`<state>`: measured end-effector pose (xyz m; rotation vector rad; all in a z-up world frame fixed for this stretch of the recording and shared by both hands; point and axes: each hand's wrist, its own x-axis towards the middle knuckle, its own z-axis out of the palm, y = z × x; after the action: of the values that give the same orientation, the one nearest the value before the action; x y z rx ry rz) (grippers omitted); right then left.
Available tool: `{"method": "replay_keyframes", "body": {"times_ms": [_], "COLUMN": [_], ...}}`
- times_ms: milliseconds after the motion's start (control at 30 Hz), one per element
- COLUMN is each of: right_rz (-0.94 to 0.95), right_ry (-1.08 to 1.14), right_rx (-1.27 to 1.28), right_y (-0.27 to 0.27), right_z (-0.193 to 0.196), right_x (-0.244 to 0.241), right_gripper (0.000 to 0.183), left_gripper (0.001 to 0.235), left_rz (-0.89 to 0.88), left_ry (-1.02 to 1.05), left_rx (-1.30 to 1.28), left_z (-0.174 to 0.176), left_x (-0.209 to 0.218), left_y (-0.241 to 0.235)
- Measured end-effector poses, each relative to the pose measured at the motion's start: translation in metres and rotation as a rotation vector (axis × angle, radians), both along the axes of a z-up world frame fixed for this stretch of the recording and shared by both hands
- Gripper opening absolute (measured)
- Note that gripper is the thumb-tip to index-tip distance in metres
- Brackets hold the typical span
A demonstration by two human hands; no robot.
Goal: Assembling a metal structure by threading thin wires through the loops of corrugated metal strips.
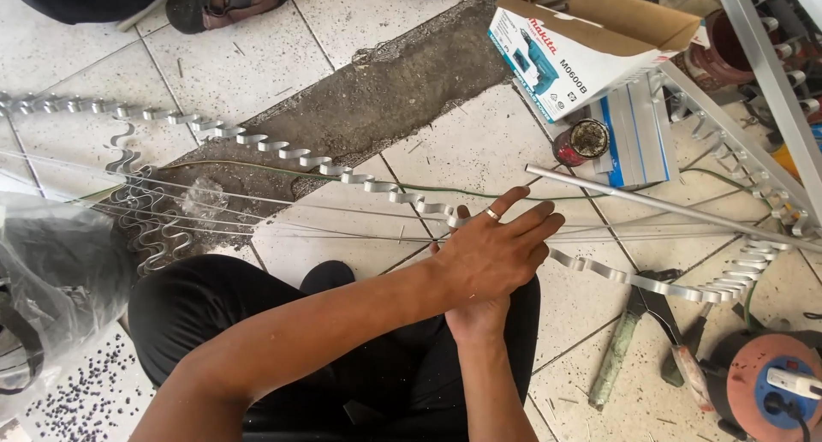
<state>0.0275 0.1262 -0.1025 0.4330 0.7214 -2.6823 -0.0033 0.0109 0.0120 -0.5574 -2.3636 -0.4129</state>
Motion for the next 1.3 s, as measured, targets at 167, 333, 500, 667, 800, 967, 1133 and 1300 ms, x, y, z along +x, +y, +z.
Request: {"method": "replay_keyframes", "body": {"times_ms": [167,333,500,667,800,967,1133,1300], "right_rz": [0.056,0.089,0.114,0.1,0.0,-0.025,0.009,0.086], "right_ry": [0.01,0.008,0.058,0.096,0.145,0.109,0.093,0.145], "right_rx": [-0.062,-0.128,0.087,0.148,0.2,0.169,0.175,0.075], "right_y": [-0.001,-0.006,-0.026,-0.028,-0.023,-0.02,-0.009,-0.007], "right_z": [-0.014,-0.003,0.055,0.064,0.061,0.017,-0.026,-0.042], "right_x": [-0.007,-0.01,-0.012,-0.009,-0.008,0.004,0.002,0.002], "right_gripper": [0.017,0.014,0.022,0.027,0.041,0.022,0.013,0.013], "left_gripper": [0.019,0.049,0.042,0.021,0.016,0.019,0.022,0.024], "left_rz": [-0.021,0.049,0.083,0.049,0.008,-0.038,-0.079,0.391], "left_ry": [-0.09,-0.253,-0.405,-0.186,-0.091,-0.079,-0.141,-0.488], "left_rx": [0.087,0.142,0.054,0.041,0.081,0.107,0.117,-0.093], "left_z": [-0.014,-0.022,-0.029,-0.049,-0.035,-0.023,-0.007,0.012], "left_x": [0.0,0.01,0.029,0.018,0.008,0.0,-0.001,0.015], "left_y": [0.006,-0.036,-0.07,-0.056,-0.041,-0.028,-0.019,0.018]}}
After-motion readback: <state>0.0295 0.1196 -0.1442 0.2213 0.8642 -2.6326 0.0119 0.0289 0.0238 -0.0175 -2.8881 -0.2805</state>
